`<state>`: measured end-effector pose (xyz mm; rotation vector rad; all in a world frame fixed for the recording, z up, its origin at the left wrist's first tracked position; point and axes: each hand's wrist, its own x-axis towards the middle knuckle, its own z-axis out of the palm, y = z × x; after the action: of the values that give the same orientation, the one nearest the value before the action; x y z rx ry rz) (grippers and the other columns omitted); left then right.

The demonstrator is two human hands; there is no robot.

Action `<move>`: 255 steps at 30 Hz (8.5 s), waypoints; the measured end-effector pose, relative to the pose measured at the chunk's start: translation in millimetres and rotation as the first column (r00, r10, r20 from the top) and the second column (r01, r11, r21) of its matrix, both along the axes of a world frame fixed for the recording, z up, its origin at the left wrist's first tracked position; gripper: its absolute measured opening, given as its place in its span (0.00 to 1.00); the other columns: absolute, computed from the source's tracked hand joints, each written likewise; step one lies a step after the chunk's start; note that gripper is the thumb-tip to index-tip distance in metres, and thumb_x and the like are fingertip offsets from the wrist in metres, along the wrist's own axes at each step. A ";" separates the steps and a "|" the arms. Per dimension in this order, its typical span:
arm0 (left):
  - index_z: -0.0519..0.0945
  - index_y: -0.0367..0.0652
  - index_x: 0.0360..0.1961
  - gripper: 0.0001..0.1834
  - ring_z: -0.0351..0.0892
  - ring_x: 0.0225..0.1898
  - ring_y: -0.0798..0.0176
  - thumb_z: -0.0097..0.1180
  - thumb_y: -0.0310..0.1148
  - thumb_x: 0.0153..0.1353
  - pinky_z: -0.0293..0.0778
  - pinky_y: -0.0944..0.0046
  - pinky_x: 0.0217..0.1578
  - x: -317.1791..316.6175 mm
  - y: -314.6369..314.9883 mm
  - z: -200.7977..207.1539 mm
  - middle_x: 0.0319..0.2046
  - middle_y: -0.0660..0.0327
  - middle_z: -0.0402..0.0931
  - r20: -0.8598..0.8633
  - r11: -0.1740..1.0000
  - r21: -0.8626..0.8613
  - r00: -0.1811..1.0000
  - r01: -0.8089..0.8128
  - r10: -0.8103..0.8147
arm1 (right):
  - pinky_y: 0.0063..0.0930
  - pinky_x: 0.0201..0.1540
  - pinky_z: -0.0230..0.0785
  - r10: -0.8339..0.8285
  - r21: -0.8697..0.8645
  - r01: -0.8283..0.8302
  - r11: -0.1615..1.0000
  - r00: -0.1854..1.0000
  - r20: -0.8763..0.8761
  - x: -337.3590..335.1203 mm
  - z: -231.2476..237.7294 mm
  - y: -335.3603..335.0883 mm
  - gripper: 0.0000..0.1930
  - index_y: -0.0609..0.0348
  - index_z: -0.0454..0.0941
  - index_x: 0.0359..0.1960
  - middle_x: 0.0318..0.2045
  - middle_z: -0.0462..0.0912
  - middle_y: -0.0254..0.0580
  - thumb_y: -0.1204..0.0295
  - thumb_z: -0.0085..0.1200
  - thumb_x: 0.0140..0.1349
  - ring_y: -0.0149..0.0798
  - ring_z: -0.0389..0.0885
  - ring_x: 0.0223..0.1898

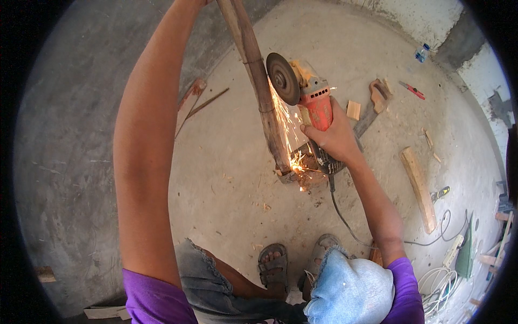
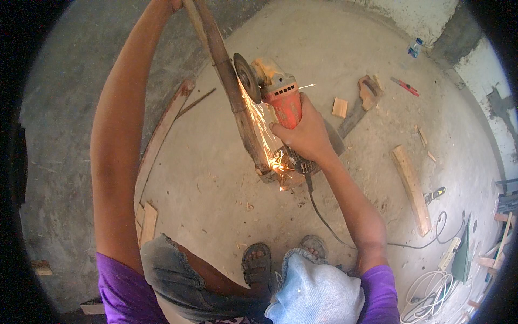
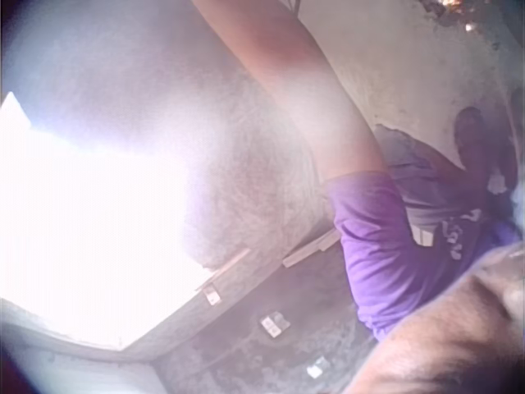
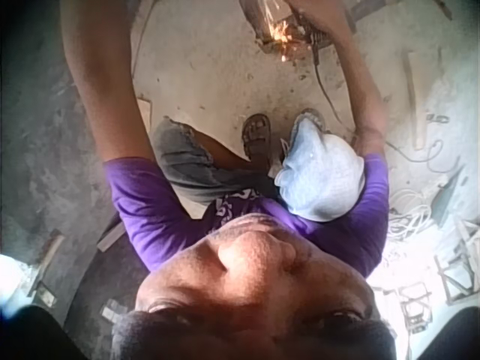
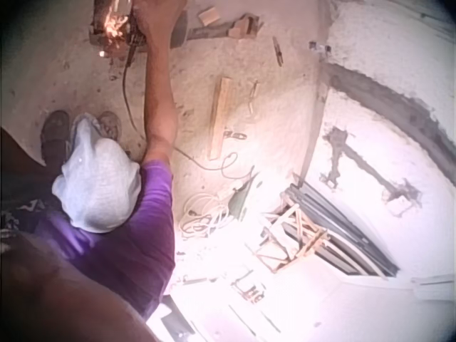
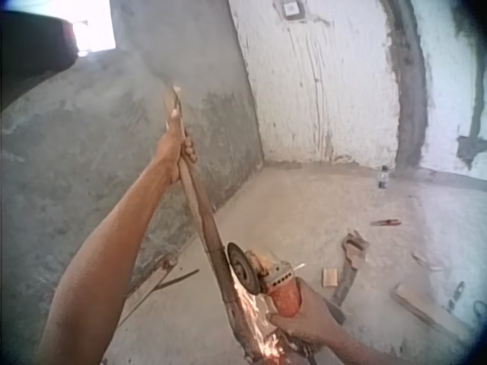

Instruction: The person uses an angle grinder to cut the handle of a pickaxe, then inserts a wooden block into the head and secures it with a hammer. Finally, the person uses the repaired pickaxe to break up rubble on the floor.

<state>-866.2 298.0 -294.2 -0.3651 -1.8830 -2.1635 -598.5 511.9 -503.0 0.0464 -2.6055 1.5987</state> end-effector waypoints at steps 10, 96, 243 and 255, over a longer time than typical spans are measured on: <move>0.70 0.46 0.28 0.34 0.68 0.15 0.67 0.49 0.71 0.58 0.72 0.64 0.18 1.4 2.0 1.5 0.17 0.65 0.66 0.010 0.998 -0.041 0.999 -0.037 0.038 | 0.41 0.52 0.69 -0.013 0.023 0.013 1.000 1.000 0.024 1.2 -0.1 1.8 0.35 0.69 0.67 0.52 0.44 0.78 0.60 0.61 0.64 0.45 0.54 0.78 0.47; 0.69 0.45 0.34 0.35 0.68 0.18 0.69 0.45 0.72 0.59 0.72 0.65 0.20 14.0 7.4 4.0 0.20 0.66 0.64 0.026 0.999 -0.041 1.000 -0.009 0.010 | 0.40 0.50 0.70 0.004 -0.070 -0.006 0.998 1.000 -0.026 -0.2 -3.0 0.0 0.32 0.67 0.69 0.50 0.43 0.79 0.57 0.62 0.65 0.46 0.51 0.79 0.45; 0.68 0.51 0.29 0.33 0.66 0.18 0.69 0.44 0.73 0.59 0.68 0.65 0.20 18.9 -1.6 6.3 0.18 0.69 0.64 0.016 0.998 -0.057 1.000 0.006 -0.005 | 0.42 0.55 0.69 -0.007 0.041 0.003 0.999 0.996 0.086 9.5 13.9 -8.2 0.38 0.64 0.65 0.58 0.51 0.77 0.59 0.58 0.65 0.47 0.52 0.78 0.53; 0.69 0.49 0.28 0.33 0.66 0.18 0.68 0.45 0.72 0.59 0.70 0.64 0.21 14.4 0.4 3.5 0.18 0.68 0.63 0.028 0.999 -0.047 1.000 -0.011 0.012 | 0.41 0.51 0.69 0.008 -0.064 -0.011 0.998 0.999 -0.045 8.0 -1.1 -0.3 0.35 0.68 0.67 0.53 0.44 0.78 0.59 0.61 0.65 0.46 0.54 0.79 0.47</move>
<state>-851.8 298.3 -290.8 -0.3332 -1.9490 -2.1317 -590.5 511.6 -504.1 0.0893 -2.5230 1.6639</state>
